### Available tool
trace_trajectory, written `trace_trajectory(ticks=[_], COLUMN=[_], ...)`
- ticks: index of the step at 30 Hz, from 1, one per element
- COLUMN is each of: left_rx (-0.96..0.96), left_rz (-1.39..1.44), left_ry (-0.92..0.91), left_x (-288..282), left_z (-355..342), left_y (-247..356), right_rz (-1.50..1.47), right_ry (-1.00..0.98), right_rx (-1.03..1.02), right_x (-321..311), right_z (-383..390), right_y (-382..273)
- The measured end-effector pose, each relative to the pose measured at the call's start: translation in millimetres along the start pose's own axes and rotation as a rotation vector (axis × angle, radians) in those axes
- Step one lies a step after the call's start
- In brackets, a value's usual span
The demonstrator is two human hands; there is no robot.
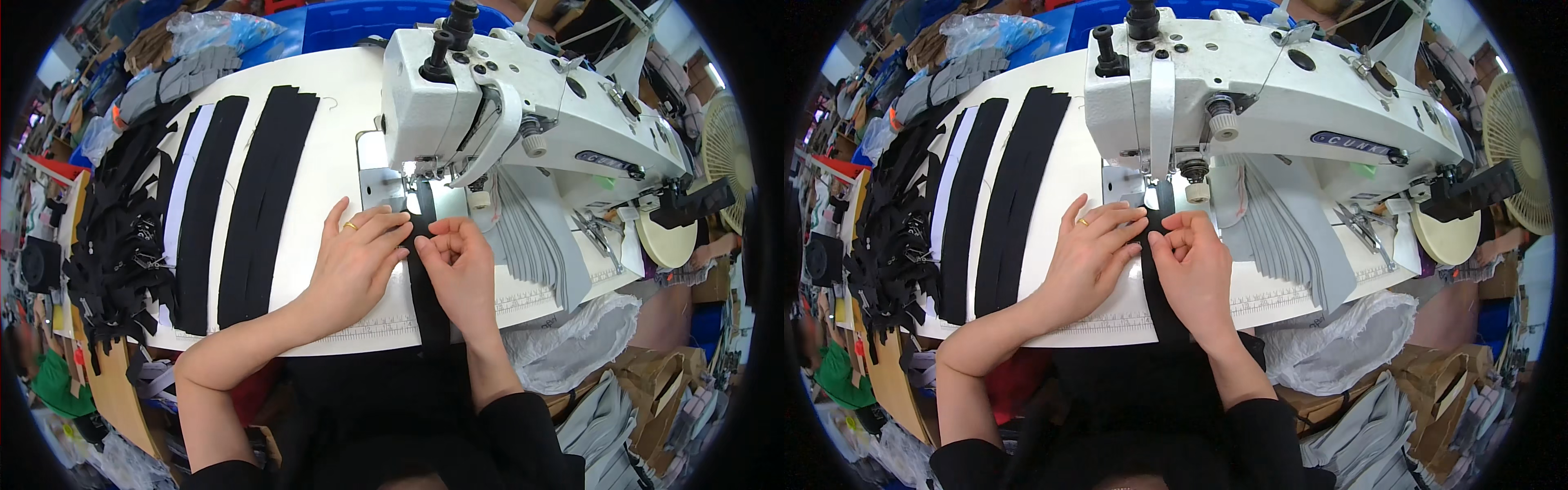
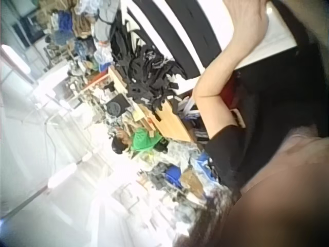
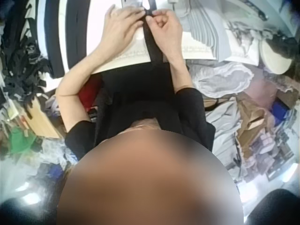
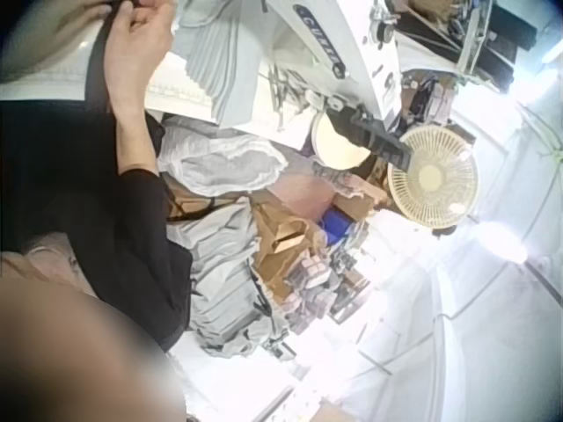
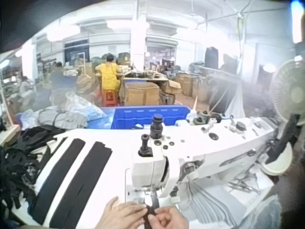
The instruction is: Sewing zippers onto fabric strips using an industrial sewing machine.
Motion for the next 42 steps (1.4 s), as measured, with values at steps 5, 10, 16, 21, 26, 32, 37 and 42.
trace_trajectory(ticks=[5,10,16,21,26,32,37,42], left_rx=[-0.043,-0.050,-0.045,-0.079,-0.150,-0.282,-0.490,-0.525], left_rz=[-0.022,-0.079,-0.126,-0.072,0.087,0.352,0.405,0.471], left_ry=[-0.030,-0.036,-0.031,-0.022,0.064,0.238,0.053,-0.025], left_x=[1.4,2.9,3.0,2.7,-0.1,-3.9,8.8,21.2], left_z=[0.4,-3.4,-9.3,-11.7,-25.2,-49.0,-61.6,-70.4], left_y=[-4.2,-8.9,-14.2,-20.7,-33.7,-56.9,-79.9,-97.2], right_rz=[0.021,0.033,0.082,0.286,0.320,0.177,0.168,0.122], right_ry=[0.017,0.057,0.047,0.042,-0.027,-0.036,-0.022,-0.037], right_rx=[-0.015,-0.058,-0.049,-0.203,-0.290,-0.171,-0.219,-0.209], right_x=[-1.4,1.0,3.5,-3.1,-6.0,-1.7,-2.6,-2.1], right_z=[-6.2,-13.2,-16.5,-4.1,-6.4,-14.0,-16.2,-19.3], right_y=[-1.8,-2.6,-0.6,-23.1,-29.7,-16.7,-15.1,-10.8])
Point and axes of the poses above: each hand's wrist, its own z-axis away from the middle knuckle, its own x-axis out of the palm, y = z × x, the point moved 8 cm from there along -z, towards the middle knuckle, and after that the axes turned 2 degrees about -y, right-handed, at the moved point
